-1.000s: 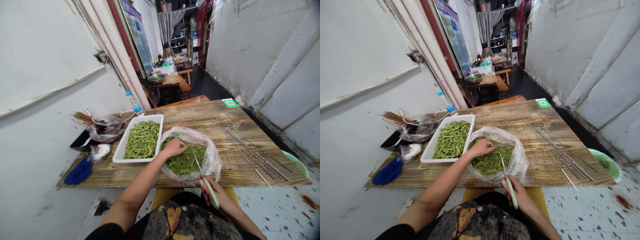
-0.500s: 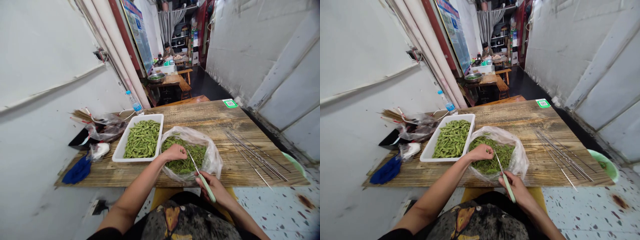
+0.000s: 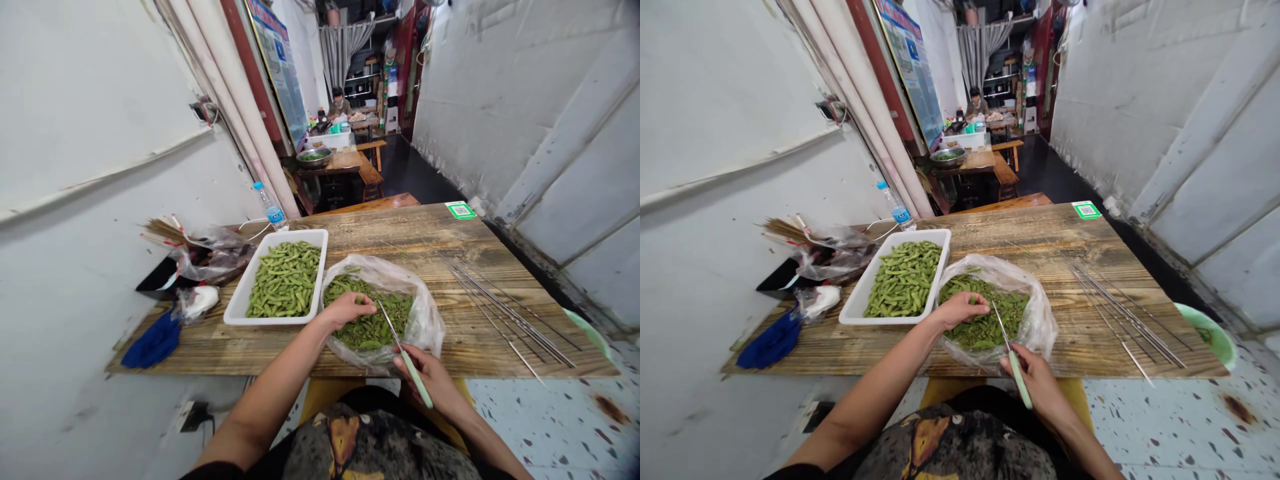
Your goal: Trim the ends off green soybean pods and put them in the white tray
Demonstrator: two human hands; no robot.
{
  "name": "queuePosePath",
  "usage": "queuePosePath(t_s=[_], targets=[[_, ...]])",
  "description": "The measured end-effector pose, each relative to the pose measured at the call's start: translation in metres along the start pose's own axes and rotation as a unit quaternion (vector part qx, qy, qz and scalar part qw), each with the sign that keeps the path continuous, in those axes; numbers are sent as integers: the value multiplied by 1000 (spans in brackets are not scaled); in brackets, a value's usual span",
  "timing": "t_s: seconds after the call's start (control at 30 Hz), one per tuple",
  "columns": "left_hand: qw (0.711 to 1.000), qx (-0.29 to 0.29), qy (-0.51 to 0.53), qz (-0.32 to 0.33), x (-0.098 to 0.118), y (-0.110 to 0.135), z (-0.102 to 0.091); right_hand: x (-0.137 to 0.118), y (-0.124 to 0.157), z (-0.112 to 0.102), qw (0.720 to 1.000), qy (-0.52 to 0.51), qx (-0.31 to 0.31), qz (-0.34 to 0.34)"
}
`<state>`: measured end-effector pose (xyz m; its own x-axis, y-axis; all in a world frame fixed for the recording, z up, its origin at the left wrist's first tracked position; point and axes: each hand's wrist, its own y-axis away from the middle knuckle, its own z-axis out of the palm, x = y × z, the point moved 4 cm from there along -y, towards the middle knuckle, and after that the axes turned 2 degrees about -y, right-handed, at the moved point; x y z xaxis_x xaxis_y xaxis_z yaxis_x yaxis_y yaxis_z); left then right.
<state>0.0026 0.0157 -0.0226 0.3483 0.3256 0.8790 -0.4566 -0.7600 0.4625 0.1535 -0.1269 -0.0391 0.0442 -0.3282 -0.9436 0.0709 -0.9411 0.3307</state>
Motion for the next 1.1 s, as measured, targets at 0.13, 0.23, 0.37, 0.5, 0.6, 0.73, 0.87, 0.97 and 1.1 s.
queuePosePath(t_s=[0.13, 0.23, 0.37, 0.5, 0.6, 0.73, 0.87, 0.97, 1.1], targets=[[999, 21, 38, 26, -4, -2, 2, 3, 2, -1, 1000, 21, 11, -9], [987, 117, -30, 102, -1, -3, -3, 7, 5, -2, 999, 44, 14, -19], [958, 180, -153, 161, 4, 0, -3, 7, 5, -3, 994, 89, 34, -54], [949, 178, -200, 169, 7, 3, 5, 2, 1, -4, 984, 154, 38, -75], [964, 151, -152, 157, 4, 3, 11, 1, -1, -5, 980, 181, 35, -75], [993, 66, -8, 96, -6, 1, 17, 4, -2, -9, 979, 183, 65, -64], [992, -13, 124, 30, -15, 0, 23, 6, -2, -11, 980, 179, 61, -64], [989, -8, 145, 40, -16, 2, 23, 6, -1, -11, 982, 164, 67, -62], [988, 37, 144, 49, -14, 6, 21, 7, 1, -11, 984, 145, 80, -61]])
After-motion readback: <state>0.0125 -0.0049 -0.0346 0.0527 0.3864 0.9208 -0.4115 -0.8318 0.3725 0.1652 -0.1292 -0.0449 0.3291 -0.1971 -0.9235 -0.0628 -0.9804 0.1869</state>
